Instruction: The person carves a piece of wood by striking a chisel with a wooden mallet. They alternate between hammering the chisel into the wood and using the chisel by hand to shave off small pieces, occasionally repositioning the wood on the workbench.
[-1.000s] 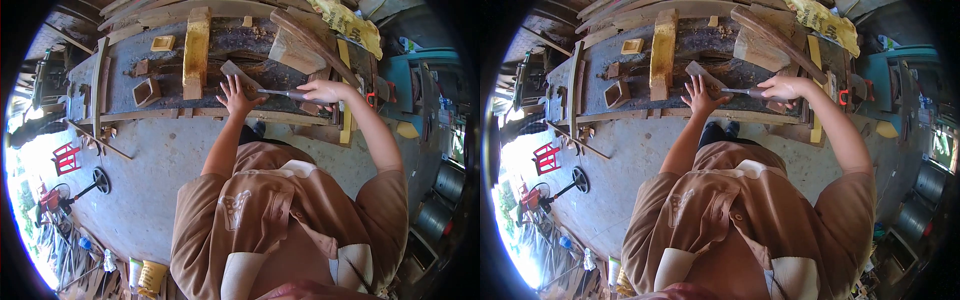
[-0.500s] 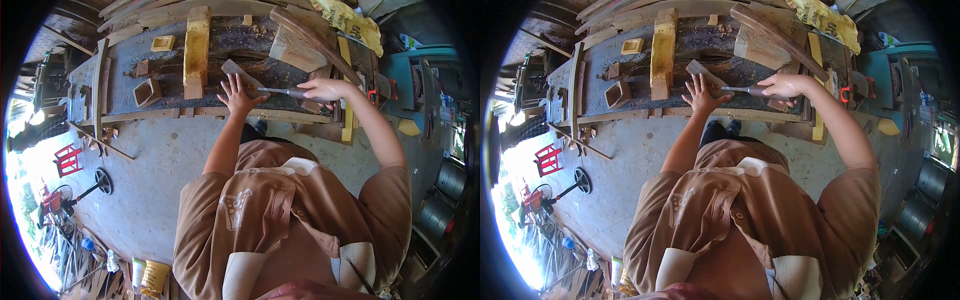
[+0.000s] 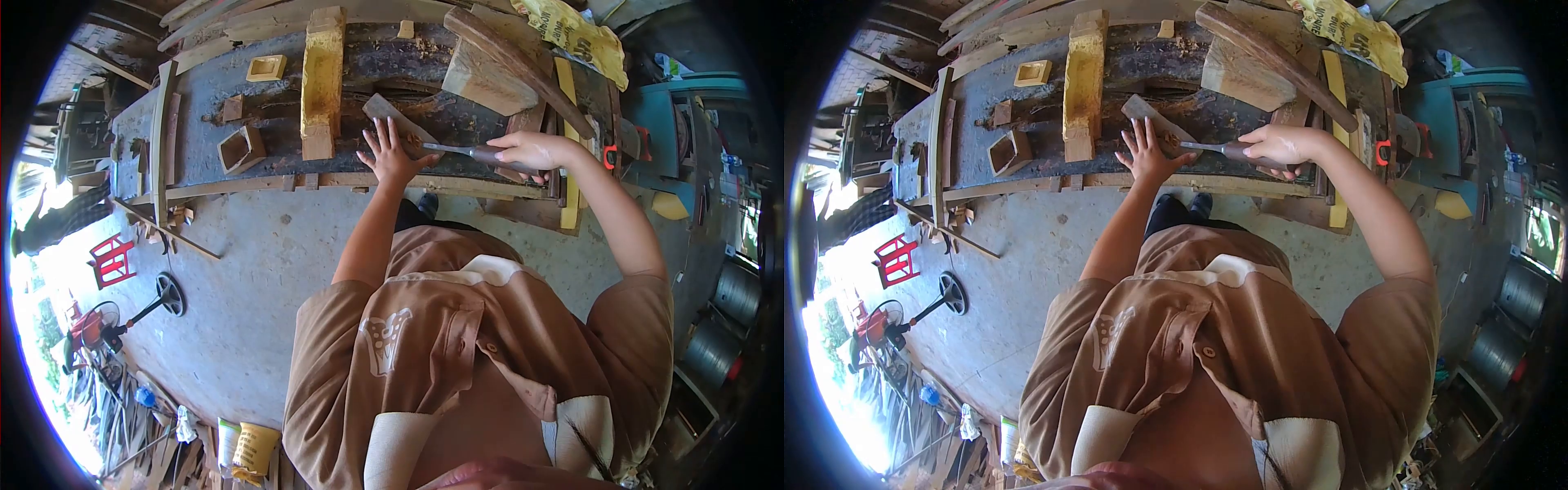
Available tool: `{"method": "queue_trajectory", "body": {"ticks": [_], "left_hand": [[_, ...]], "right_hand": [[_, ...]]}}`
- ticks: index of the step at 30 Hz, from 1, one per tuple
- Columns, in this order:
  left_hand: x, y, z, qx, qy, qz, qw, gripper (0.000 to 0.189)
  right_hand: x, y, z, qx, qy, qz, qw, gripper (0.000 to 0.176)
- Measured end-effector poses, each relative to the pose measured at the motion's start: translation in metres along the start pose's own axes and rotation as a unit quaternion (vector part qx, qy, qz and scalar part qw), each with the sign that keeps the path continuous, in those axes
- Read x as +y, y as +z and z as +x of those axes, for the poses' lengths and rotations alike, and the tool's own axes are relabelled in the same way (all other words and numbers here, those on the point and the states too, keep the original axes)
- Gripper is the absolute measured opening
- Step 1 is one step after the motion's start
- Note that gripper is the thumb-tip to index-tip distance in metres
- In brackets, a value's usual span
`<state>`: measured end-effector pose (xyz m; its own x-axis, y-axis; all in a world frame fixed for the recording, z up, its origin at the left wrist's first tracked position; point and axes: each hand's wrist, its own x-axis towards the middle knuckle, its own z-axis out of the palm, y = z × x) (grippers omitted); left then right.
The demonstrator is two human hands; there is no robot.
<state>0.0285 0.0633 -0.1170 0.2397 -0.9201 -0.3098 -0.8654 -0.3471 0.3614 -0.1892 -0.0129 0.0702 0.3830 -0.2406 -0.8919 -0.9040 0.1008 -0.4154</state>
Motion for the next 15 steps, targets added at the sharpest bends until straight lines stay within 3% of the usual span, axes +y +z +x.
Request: {"method": "queue_trajectory", "body": {"ticks": [14,15], "left_hand": [[0.000,-0.001,-0.001,-0.004,0.001,-0.009,1.000,0.127],[0.001,-0.002,-0.001,-0.007,-0.001,-0.006,1.000,0.126]], "right_hand": [[-0.028,-0.010,0.011,-0.017,0.043,-0.038,0.998,0.047],[-0.034,-0.011,0.008,-0.006,0.046,-0.051,0.998,0.040]]}}
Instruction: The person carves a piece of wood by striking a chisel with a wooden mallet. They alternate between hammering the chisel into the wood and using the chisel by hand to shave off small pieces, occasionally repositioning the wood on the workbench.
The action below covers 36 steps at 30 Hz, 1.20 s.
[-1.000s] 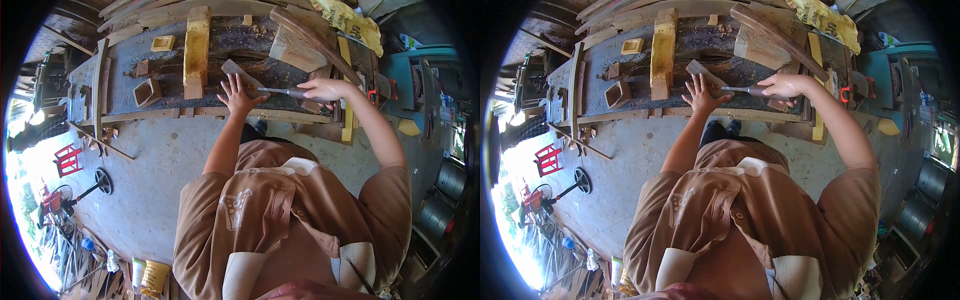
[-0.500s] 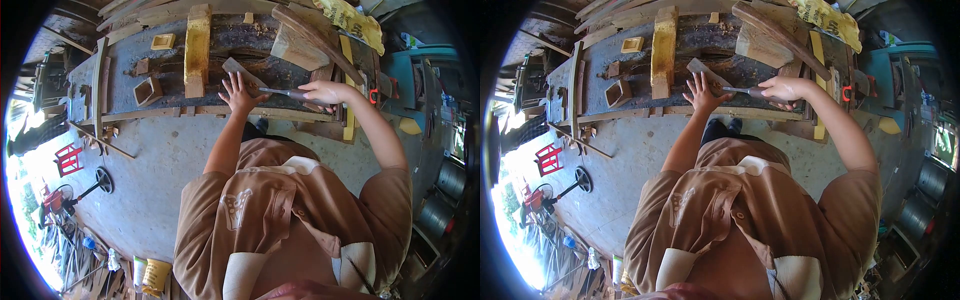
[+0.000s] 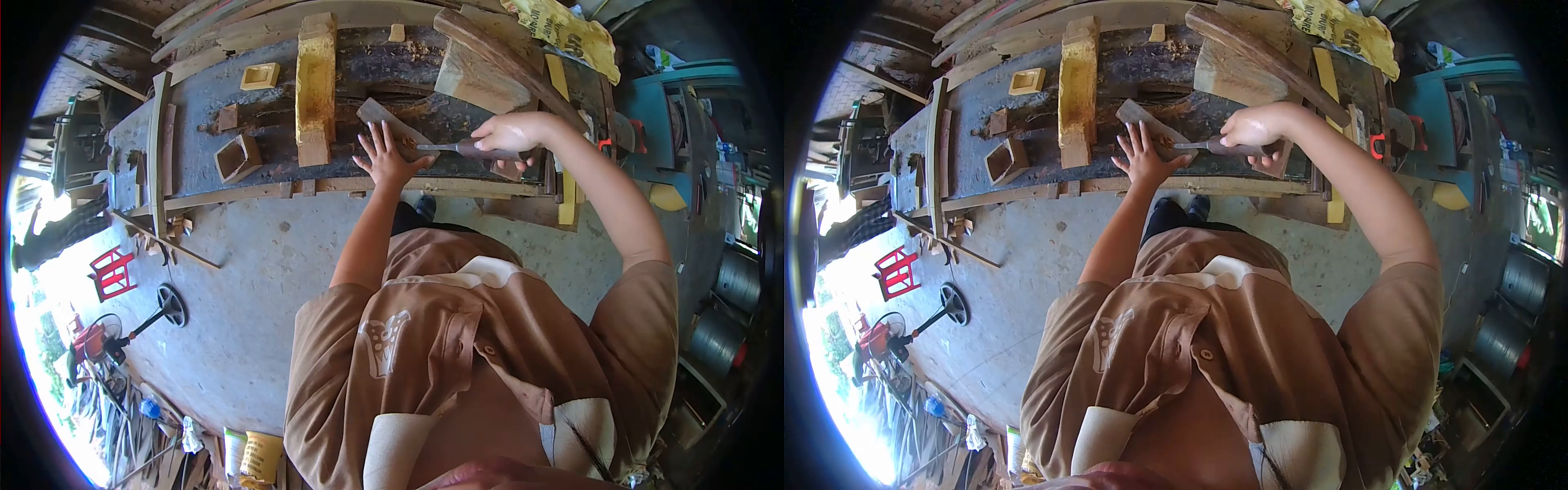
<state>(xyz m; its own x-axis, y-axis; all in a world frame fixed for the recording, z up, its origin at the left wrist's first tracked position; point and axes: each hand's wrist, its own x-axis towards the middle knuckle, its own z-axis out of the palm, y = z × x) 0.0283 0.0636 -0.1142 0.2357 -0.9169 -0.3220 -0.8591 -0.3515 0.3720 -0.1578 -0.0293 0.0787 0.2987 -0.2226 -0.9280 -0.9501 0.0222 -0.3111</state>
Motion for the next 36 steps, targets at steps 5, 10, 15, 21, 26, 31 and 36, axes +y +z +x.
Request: {"method": "queue_trajectory", "body": {"ticks": [5,10,15,21,26,31,36], "left_hand": [[0.000,-0.001,0.001,-0.005,-0.004,0.008,1.000,0.125],[-0.002,0.001,0.001,0.005,0.004,0.005,1.000,0.127],[-0.002,0.002,0.002,0.005,0.004,0.005,1.000,0.127],[-0.003,0.004,0.002,0.008,0.004,0.011,1.000,0.127],[-0.003,0.004,0.002,0.007,0.004,0.010,1.000,0.128],[0.000,-0.001,0.002,-0.007,0.002,0.027,1.000,0.129],[-0.002,0.002,0.003,-0.004,0.004,0.030,1.000,0.130]], "right_hand": [[-0.003,0.001,-0.003,0.012,-0.007,-0.030,0.999,0.033],[0.002,0.014,-0.010,0.009,-0.014,-0.014,1.000,0.034],[0.003,0.018,-0.022,0.025,-0.032,-0.027,0.999,0.037],[0.002,0.020,-0.025,0.039,-0.031,-0.037,0.998,0.043],[0.011,0.025,-0.016,0.050,-0.025,-0.030,0.998,0.049],[0.011,0.028,-0.015,0.057,-0.029,-0.034,0.997,0.051],[0.008,0.028,-0.016,0.048,-0.012,-0.019,0.999,0.051]]}}
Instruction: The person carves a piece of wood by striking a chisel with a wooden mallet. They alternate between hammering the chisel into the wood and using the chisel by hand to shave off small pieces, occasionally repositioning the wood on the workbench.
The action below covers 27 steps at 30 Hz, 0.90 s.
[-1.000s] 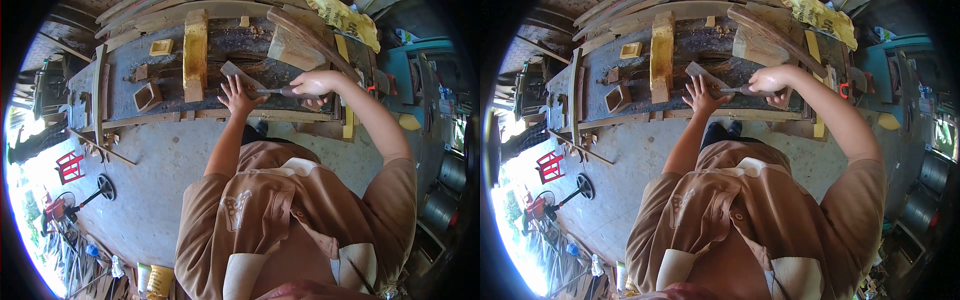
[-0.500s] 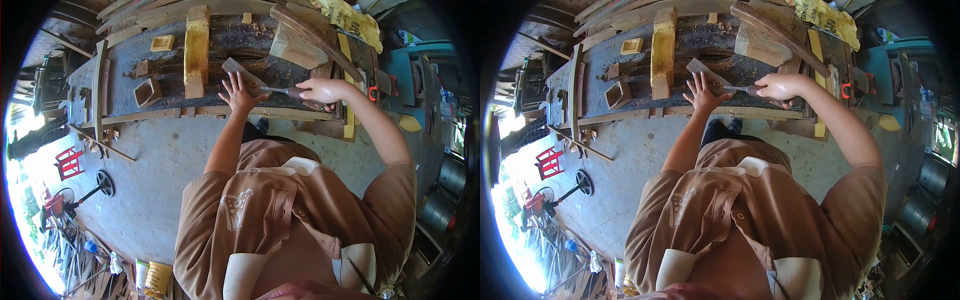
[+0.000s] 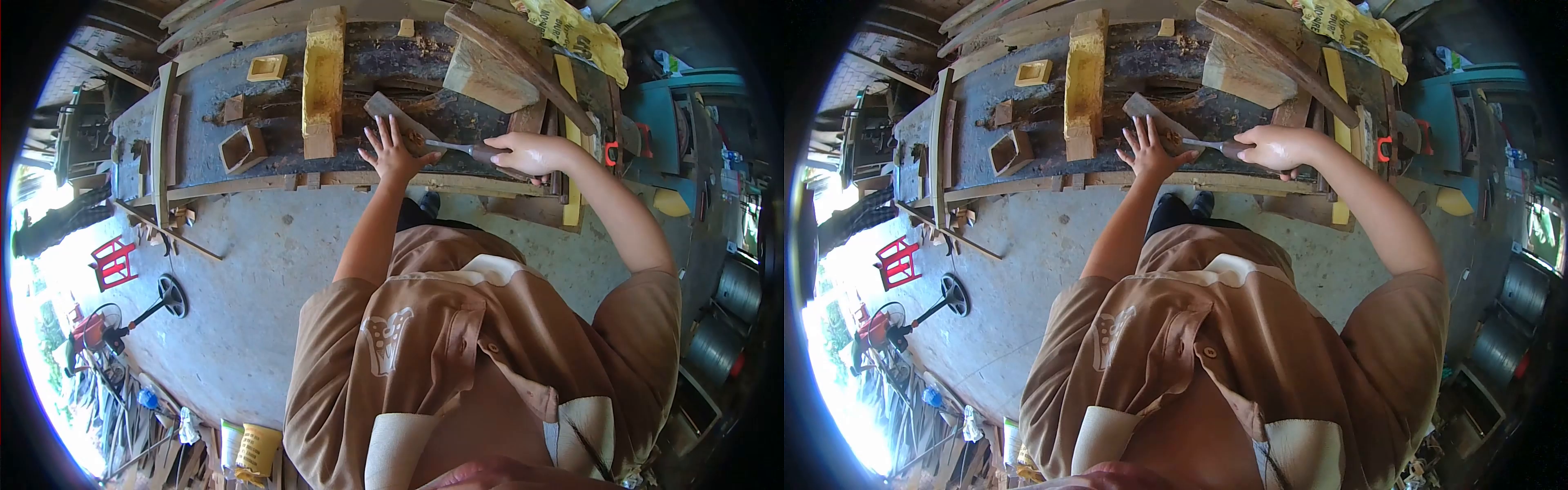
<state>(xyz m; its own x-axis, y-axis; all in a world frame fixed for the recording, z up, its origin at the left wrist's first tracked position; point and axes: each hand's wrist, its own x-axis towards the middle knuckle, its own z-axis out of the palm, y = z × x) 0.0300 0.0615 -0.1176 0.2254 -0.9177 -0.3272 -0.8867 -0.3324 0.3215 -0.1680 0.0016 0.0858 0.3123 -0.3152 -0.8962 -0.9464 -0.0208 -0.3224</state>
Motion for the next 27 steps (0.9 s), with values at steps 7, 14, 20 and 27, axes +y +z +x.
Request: {"method": "queue_trajectory", "body": {"ticks": [7,14,20,27], "left_hand": [[-0.001,0.002,0.000,0.003,0.003,-0.007,1.000,0.130],[0.011,-0.006,-0.002,-0.003,-0.004,0.000,1.000,0.130],[0.058,-0.019,-0.013,0.095,0.325,-0.226,0.913,0.102],[0.082,-0.033,-0.010,0.102,0.389,-0.373,0.836,0.051]], "right_hand": [[-0.006,-0.004,0.000,-0.002,-0.004,-0.005,1.000,0.045],[-0.035,-0.015,0.005,-0.011,0.009,-0.066,0.998,0.036],[-0.043,-0.023,0.026,-0.038,0.029,-0.094,0.994,0.024],[-0.060,-0.022,0.020,0.010,0.007,-0.209,0.978,0.040]]}}
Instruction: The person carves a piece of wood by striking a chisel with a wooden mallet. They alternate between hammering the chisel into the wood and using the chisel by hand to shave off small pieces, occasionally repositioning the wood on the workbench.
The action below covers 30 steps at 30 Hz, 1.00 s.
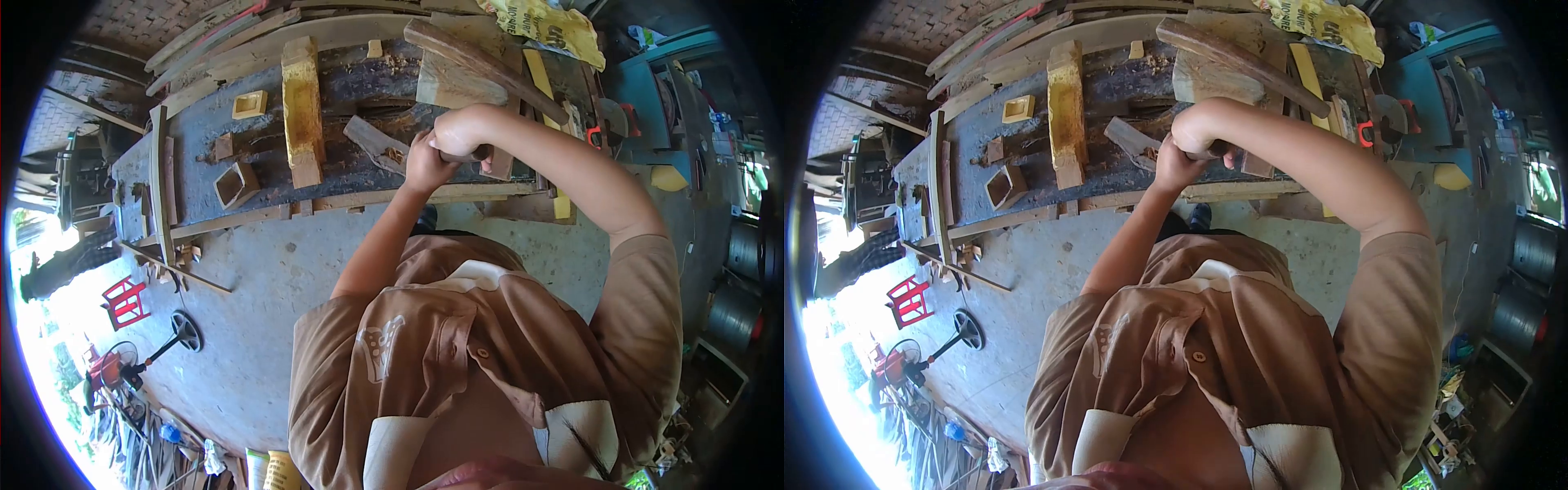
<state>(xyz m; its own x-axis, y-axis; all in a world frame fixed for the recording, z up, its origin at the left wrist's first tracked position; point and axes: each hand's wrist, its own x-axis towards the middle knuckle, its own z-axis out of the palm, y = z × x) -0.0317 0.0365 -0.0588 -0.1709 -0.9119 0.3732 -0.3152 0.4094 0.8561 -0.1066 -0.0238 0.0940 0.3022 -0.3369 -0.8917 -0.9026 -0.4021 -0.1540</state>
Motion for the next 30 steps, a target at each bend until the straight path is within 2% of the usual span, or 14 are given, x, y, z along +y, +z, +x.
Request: {"method": "queue_trajectory", "body": {"ticks": [2,4,5,7,11,13,14,16,17,19,22,23,27,30], "left_hand": [[-0.008,0.001,-0.002,-0.021,-0.018,-0.033,0.999,0.046],[0.003,-0.007,0.004,0.023,-0.007,0.056,0.998,0.043],[0.010,-0.010,0.006,0.014,-0.029,0.062,0.998,0.042],[0.007,-0.010,0.007,-0.005,-0.050,0.079,0.996,0.041],[0.006,-0.008,0.006,-0.016,-0.051,0.088,0.995,0.034],[0.006,-0.007,0.007,-0.018,-0.043,0.082,0.996,0.032],[0.007,-0.006,0.007,-0.016,-0.038,0.088,0.995,0.031],[0.008,-0.002,0.007,-0.012,-0.031,0.094,0.995,0.030],[0.007,0.000,0.008,-0.023,-0.046,0.095,0.994,0.029],[0.006,0.001,0.009,-0.030,-0.058,0.096,0.993,0.028],[0.011,-0.004,0.012,-0.040,-0.051,0.104,0.992,0.030],[0.014,-0.006,0.013,-0.044,-0.073,0.114,0.990,0.031],[0.017,-0.009,0.019,-0.025,-0.117,0.102,0.988,0.035],[0.020,-0.012,0.022,-0.023,-0.126,0.102,0.987,0.034]], "right_hand": [[-0.004,-0.002,-0.013,0.057,0.021,0.066,0.996,0.049],[0.003,-0.007,-0.010,0.243,-0.042,-0.020,0.969,0.058],[0.008,-0.011,-0.009,0.244,-0.044,-0.021,0.969,0.058],[0.021,-0.024,-0.009,0.453,-0.009,0.020,0.891,0.064],[0.079,-0.035,0.007,0.551,0.036,0.072,0.831,0.064],[0.113,-0.013,0.043,0.680,0.148,-0.131,0.706,0.071],[0.115,-0.004,0.045,0.682,0.148,-0.133,0.704,0.071],[0.116,0.014,0.043,0.570,0.271,-0.132,0.764,0.080],[0.122,0.017,0.045,0.572,0.272,-0.135,0.762,0.080],[0.136,0.021,0.046,0.453,0.240,0.038,0.858,0.069],[0.154,0.024,0.045,0.447,0.171,0.080,0.875,0.056],[0.159,0.030,0.049,0.497,0.146,0.038,0.855,0.049],[0.160,0.048,0.039,0.576,0.092,-0.023,0.812,0.047],[0.163,0.079,0.034,0.627,0.039,0.045,0.777,0.046]]}}
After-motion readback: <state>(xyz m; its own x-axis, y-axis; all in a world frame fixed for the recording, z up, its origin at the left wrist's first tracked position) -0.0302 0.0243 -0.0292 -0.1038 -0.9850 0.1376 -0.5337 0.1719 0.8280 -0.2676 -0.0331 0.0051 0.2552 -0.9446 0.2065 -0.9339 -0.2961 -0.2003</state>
